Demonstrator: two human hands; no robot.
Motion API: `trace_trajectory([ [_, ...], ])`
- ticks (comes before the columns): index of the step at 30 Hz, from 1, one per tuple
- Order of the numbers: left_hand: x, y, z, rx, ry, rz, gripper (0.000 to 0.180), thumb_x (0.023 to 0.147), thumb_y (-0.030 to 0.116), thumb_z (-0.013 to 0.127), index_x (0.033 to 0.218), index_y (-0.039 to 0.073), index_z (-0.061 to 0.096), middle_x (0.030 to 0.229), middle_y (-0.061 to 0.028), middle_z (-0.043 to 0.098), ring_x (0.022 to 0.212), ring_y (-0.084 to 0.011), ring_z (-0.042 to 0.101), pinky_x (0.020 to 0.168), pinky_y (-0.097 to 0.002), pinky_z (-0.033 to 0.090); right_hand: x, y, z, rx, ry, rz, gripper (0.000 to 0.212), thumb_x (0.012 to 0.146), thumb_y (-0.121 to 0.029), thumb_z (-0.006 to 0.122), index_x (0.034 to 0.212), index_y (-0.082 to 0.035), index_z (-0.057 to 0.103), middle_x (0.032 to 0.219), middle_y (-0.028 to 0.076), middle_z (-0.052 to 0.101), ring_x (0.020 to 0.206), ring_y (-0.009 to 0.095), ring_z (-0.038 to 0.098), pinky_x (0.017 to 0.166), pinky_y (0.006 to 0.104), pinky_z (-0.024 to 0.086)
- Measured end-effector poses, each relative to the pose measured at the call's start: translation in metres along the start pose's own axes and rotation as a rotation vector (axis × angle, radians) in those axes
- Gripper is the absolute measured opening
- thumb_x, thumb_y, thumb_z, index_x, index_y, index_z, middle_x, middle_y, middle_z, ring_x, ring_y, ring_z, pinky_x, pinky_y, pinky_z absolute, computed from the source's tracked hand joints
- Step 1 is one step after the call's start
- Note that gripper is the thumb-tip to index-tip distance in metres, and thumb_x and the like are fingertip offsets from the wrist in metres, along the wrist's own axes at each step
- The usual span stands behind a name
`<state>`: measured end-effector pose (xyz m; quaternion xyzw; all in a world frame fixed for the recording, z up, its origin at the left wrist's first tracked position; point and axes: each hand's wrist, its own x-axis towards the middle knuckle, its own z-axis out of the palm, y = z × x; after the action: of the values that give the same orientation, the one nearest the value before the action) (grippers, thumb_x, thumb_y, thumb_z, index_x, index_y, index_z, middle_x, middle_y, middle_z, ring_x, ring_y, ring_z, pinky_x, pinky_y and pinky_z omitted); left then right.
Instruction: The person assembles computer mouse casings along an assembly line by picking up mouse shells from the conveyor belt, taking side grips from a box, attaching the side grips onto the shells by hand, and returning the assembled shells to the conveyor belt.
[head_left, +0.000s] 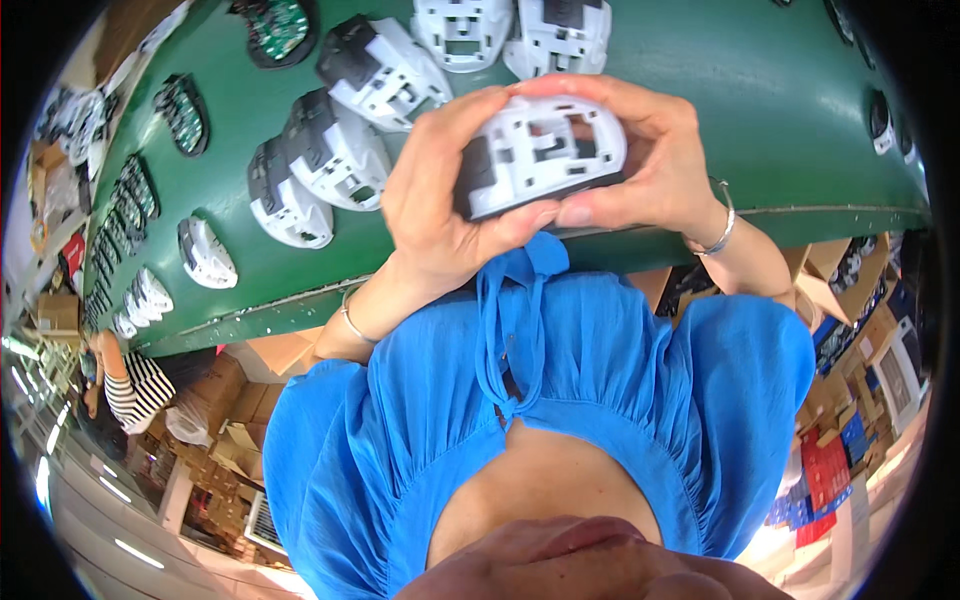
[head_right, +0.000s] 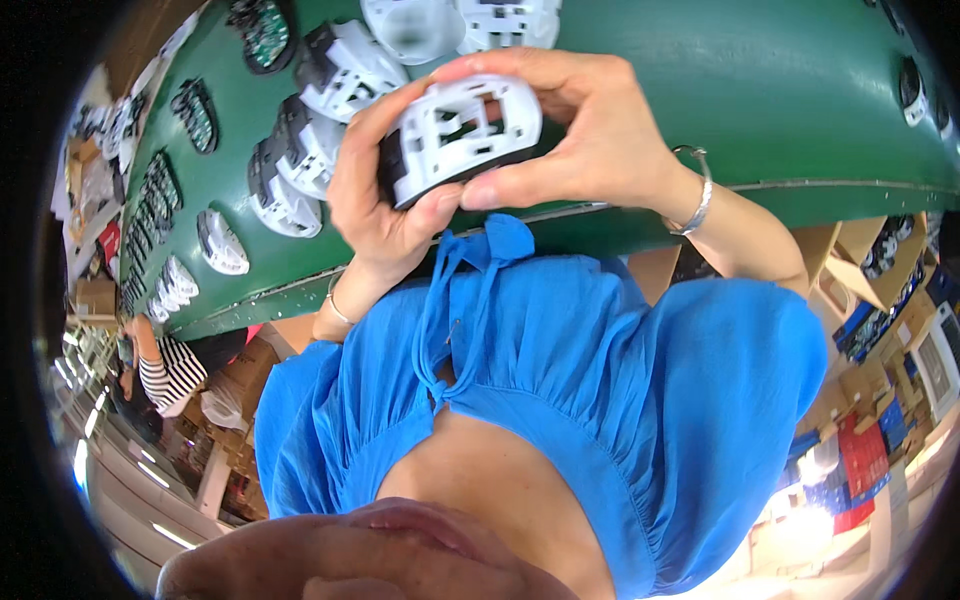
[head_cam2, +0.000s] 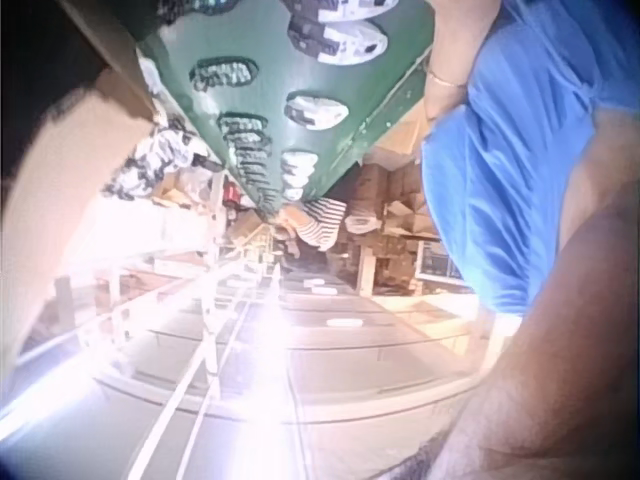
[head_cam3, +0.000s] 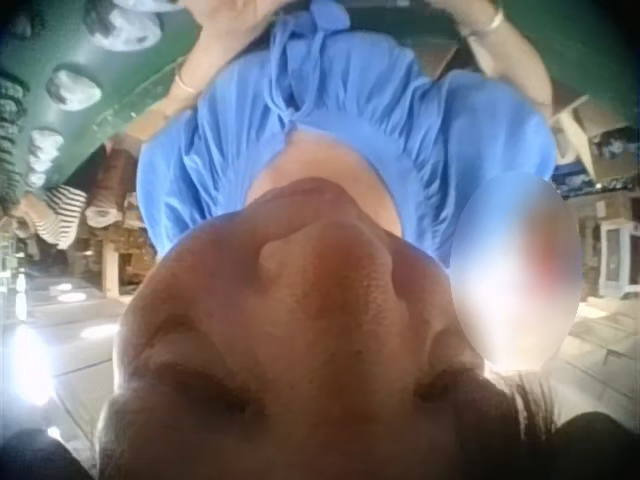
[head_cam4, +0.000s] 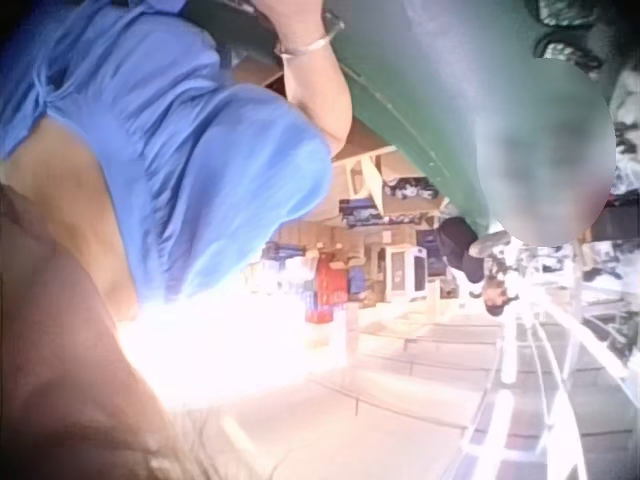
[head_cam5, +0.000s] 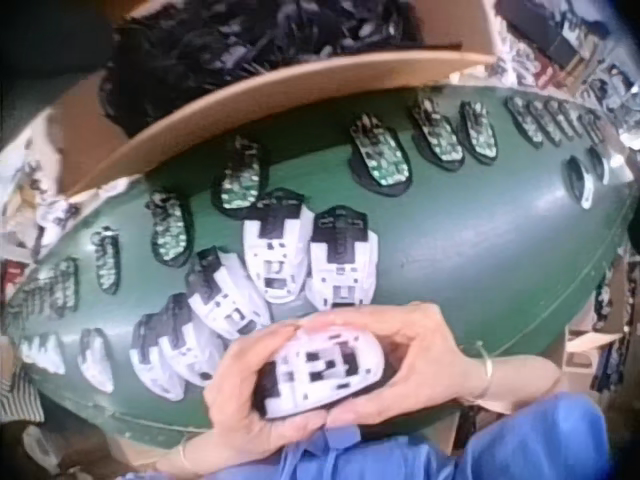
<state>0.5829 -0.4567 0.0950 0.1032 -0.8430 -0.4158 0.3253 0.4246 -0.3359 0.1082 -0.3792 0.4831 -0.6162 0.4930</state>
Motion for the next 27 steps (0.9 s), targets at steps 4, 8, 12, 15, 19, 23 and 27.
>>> trace_trajectory([
  [4, 0.006, -0.001, -0.007, 0.125, 0.005, 0.034, 0.092, 0.067, 0.068, 0.061, 0.120, -0.007, 0.048, 0.111, -0.0220, 0.055, 0.097, -0.0356, 0.057, 0.083, -0.0416, 0.047, -0.003, 0.006, 0.007, 0.097, -0.011, -0.191, 0.068, 0.064, 0.000, 0.080, 0.124, 0.004, 0.050, 0.121, 0.016, 0.056, 0.111, 0.021, 0.055, 0.096, 0.0356, 0.044],
  [8, 0.002, 0.004, -0.012, 0.274, 0.030, 0.109, 0.091, 0.070, 0.068, 0.059, 0.122, -0.006, 0.048, 0.111, -0.0213, 0.055, 0.097, -0.0367, 0.055, 0.084, -0.0439, 0.044, -0.010, -0.006, 0.014, -0.055, 0.007, -0.216, 0.078, 0.066, -0.002, 0.079, 0.133, 0.002, 0.039, 0.131, 0.021, 0.047, 0.121, 0.028, 0.046, 0.102, 0.0411, 0.038],
  [12, 0.005, 0.026, -0.017, 0.101, 0.027, -0.052, 0.061, 0.075, 0.035, 0.062, 0.119, -0.005, 0.050, 0.111, -0.0226, 0.054, 0.096, -0.0371, 0.056, 0.082, -0.0422, 0.045, -0.015, -0.016, 0.032, -0.026, 0.070, -0.120, 0.077, 0.066, 0.000, 0.078, 0.132, 0.005, 0.039, 0.133, 0.017, 0.046, 0.121, 0.022, 0.046, 0.101, 0.0352, 0.038],
  [15, 0.002, 0.019, -0.018, 0.172, 0.094, 0.049, 0.051, 0.075, 0.033, 0.061, 0.110, -0.004, 0.054, 0.107, -0.0227, 0.055, 0.092, -0.0370, 0.057, 0.076, -0.0416, 0.046, -0.016, -0.001, 0.039, -0.076, 0.061, -0.247, 0.077, 0.065, -0.001, 0.079, 0.132, 0.005, 0.041, 0.134, 0.016, 0.046, 0.120, 0.021, 0.047, 0.100, 0.0335, 0.038],
  [19, -0.002, 0.017, -0.027, 0.183, 0.168, 0.208, 0.060, 0.083, 0.050, 0.051, 0.099, -0.007, 0.058, 0.092, -0.0199, 0.059, 0.081, -0.0333, 0.060, 0.067, -0.0378, 0.049, -0.014, -0.010, 0.038, -0.280, -0.034, -0.338, 0.079, 0.061, -0.008, 0.084, 0.129, 0.004, 0.045, 0.132, 0.018, 0.048, 0.120, 0.023, 0.049, 0.100, 0.0348, 0.039],
  [23, -0.003, 0.016, -0.032, 0.178, 0.206, 0.356, 0.057, 0.087, 0.048, 0.047, 0.093, -0.007, 0.059, 0.085, -0.0190, 0.061, 0.071, -0.0309, 0.062, 0.056, -0.0344, 0.049, -0.014, -0.014, 0.037, -0.554, -0.036, -0.513, 0.078, 0.058, -0.022, 0.087, 0.122, 0.006, 0.053, 0.121, 0.022, 0.056, 0.109, 0.028, 0.058, 0.093, 0.0357, 0.045],
  [27, -0.009, 0.013, -0.029, 0.150, 0.179, 0.256, 0.047, 0.087, 0.041, 0.050, 0.090, -0.005, 0.059, 0.083, -0.0158, 0.061, 0.069, -0.0297, 0.061, 0.057, -0.0348, 0.049, -0.018, -0.008, 0.043, -0.653, 0.029, -0.547, 0.073, 0.060, -0.023, 0.085, 0.119, 0.005, 0.054, 0.115, 0.021, 0.060, 0.100, 0.027, 0.063, 0.085, 0.0330, 0.050],
])
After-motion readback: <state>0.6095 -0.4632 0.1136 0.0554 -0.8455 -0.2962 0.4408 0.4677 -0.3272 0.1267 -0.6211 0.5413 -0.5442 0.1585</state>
